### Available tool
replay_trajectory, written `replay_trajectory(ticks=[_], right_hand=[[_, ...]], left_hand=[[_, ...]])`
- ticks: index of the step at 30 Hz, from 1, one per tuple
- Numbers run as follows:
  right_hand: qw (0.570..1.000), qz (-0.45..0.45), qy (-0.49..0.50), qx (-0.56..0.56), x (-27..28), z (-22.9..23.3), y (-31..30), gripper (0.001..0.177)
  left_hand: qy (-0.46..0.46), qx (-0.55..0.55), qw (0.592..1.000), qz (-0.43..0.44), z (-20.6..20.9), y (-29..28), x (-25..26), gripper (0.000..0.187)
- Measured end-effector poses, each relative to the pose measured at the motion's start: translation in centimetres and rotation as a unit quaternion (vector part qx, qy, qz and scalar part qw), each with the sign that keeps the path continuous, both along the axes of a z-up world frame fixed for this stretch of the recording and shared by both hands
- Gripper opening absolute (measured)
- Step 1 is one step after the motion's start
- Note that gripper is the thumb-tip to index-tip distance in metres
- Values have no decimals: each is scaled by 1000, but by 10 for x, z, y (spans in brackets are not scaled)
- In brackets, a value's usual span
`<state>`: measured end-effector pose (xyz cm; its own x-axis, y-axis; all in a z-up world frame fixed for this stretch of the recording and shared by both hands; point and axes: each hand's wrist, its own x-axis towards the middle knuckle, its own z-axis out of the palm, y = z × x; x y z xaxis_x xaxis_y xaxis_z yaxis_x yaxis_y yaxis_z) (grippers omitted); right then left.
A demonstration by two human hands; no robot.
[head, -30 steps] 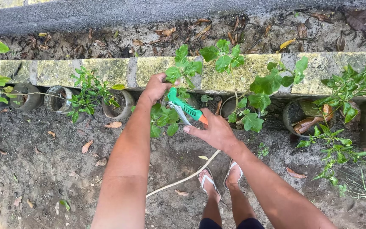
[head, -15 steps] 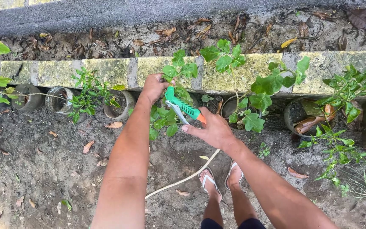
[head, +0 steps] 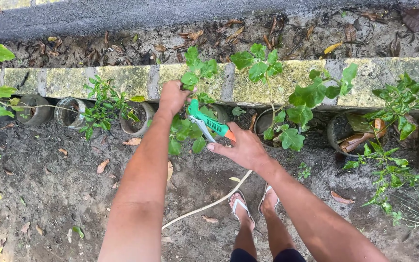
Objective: Using garden shears to prune leaves and stems from various potted plants outdoors.
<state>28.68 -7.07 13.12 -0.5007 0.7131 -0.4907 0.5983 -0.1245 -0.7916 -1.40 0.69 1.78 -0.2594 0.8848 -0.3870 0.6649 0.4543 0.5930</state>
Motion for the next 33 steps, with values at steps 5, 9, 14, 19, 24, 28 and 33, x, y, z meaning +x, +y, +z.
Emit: replay_trajectory(ticks=[5, 9, 14, 19, 24, 28, 33], right_hand=[[1000, 1, 6, 6, 1, -2, -1, 83], [1000, 4, 1, 10, 1, -8, -4, 79], [1000, 3, 8, 17, -1, -9, -8, 77], [1000, 3, 5, 15, -1, -7, -12, 75], [1000, 22, -13, 5, 0, -9, -15, 74], [999, 26, -21, 4, -2, -8, -19, 74], [999, 36, -28, 0, -6, 7, -27, 79]], left_hand=[[141, -7, 988, -68, 47, 1, 5, 22], [288, -39, 941, -171, 52, 3, -10, 23], [349, -55, 903, -244, 43, 14, -28, 16], [369, -43, 895, -247, 70, 10, -30, 19], [304, 45, 952, 1, 101, -4, -62, 11], [297, 107, 947, 61, 120, -35, -101, 9], [327, 28, 939, 98, 87, -88, -135, 15]])
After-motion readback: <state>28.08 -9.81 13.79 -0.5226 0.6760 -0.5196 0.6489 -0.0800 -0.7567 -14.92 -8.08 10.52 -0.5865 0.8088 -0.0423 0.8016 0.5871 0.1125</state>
